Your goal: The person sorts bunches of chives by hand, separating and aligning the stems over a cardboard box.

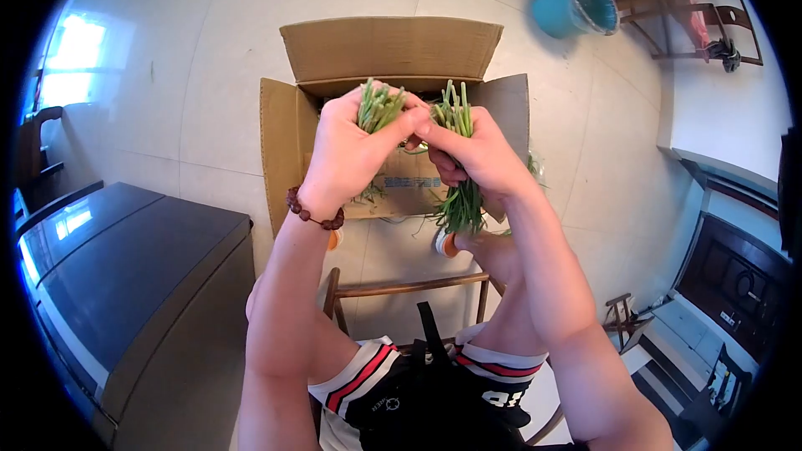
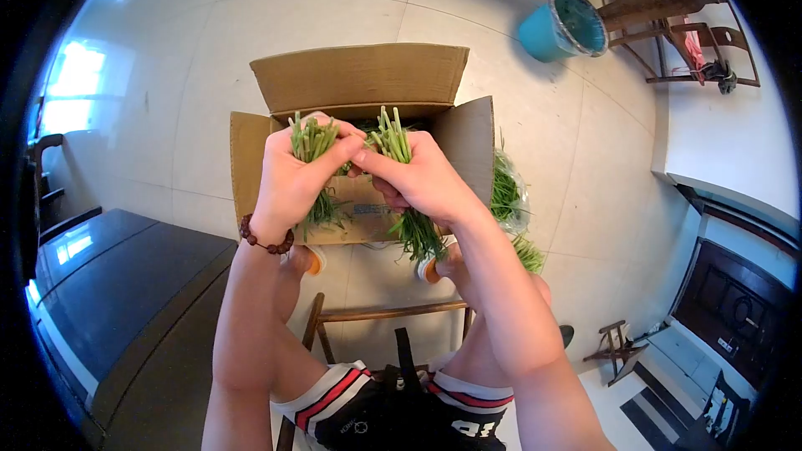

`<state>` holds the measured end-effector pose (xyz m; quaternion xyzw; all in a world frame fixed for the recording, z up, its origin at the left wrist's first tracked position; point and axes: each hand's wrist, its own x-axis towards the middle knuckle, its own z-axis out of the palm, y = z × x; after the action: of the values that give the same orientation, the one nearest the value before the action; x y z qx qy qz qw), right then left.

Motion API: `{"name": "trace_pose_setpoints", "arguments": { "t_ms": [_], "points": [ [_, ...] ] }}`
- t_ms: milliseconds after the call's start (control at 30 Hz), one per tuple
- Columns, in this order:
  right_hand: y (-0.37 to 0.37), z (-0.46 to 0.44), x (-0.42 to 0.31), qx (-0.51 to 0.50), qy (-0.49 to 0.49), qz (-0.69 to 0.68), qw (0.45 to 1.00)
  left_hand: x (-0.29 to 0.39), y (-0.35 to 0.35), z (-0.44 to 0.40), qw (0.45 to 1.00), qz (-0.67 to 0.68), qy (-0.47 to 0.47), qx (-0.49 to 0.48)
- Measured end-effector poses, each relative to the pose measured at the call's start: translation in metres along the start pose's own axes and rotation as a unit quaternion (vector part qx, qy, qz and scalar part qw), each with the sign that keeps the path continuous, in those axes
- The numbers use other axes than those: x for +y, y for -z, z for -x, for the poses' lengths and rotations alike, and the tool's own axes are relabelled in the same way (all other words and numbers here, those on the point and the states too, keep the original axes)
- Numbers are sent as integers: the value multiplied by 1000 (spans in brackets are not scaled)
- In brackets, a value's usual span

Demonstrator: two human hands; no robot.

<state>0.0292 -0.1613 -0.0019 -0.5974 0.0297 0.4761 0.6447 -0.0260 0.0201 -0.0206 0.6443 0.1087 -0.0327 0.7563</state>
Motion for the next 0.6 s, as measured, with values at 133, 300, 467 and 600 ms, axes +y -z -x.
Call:
{"name": "trace_pose_setpoints", "arguments": {
  "t_ms": [133, 300, 467, 600],
  "points": [
    [-6, -3, 0, -7, -10, 15, 1000, 8, 17, 0, 992, 76, 40, 91],
    [-2, -7, 6, 11, -3, 36, 999, 7, 59, -3, 966, 199, -30, 163],
    [28, -8, 7, 84, 18, 143, 986, 7, 91, 2, 952, 232, -50, 195],
    [50, -5, 4, 134, 30, 125, 983, 13, 94, 5, 956, 208, -30, 204]
  ]
}}
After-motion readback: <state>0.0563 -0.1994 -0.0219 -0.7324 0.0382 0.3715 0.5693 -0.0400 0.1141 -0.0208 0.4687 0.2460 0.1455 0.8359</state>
